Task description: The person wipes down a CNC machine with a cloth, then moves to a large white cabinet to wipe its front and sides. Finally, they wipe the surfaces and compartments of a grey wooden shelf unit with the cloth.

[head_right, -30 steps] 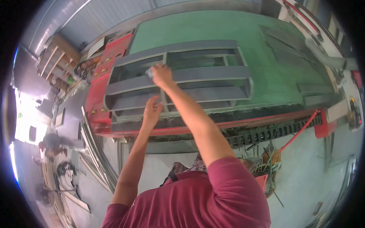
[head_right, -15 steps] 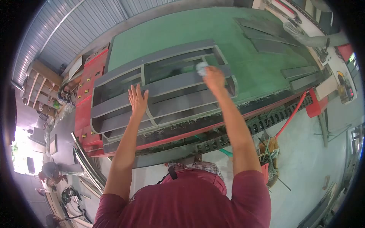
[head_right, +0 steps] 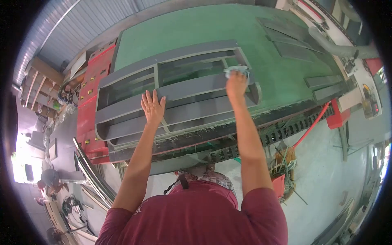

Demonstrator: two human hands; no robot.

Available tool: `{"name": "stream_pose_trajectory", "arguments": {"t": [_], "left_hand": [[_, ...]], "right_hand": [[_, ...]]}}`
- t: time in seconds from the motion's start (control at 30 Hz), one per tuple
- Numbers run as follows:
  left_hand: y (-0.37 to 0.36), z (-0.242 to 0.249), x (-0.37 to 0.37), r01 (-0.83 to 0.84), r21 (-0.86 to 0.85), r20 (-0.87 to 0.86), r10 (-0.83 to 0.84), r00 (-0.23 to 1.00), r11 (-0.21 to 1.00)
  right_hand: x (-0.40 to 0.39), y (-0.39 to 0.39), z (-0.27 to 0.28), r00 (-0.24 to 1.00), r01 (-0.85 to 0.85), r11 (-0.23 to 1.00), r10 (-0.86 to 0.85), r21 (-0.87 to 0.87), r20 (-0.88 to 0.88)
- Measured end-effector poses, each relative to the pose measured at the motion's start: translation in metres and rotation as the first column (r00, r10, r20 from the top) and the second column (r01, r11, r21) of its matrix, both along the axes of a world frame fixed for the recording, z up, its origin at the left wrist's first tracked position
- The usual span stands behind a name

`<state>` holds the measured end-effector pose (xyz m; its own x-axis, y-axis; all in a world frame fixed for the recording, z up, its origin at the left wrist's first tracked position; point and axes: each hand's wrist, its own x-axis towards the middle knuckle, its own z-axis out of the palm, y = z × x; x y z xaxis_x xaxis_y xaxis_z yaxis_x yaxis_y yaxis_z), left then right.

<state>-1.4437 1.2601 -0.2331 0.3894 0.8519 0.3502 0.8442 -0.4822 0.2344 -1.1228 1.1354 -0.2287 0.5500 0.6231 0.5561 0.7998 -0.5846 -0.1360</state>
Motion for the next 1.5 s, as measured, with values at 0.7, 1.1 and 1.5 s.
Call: {"name": "stream_pose_trajectory", "arguments": {"t": [0.7,1.1,1.5], "left_hand": [[-0.014,0.036,0.018,0.543,-0.082,0.425,-0.464,0.778,0.835],[0.015,0.031,0.009,0.65,-0.077,0.335,-0.594,0.731,0.756],[0.057,0.031,-0.113,0.335,0.05,0.332,-0.331,0.883,0.941]], "right_hand": [[-0.16,0.051,0.051,0.222,-0.598,0.694,0.624,0.401,-0.749],[-0.153,0.065,0.042,0.042,0.002,0.812,0.584,0.584,-0.811],[-0.18,0.102,0.028,0.835,-0.219,0.945,0.311,0.244,-0.454]]}}
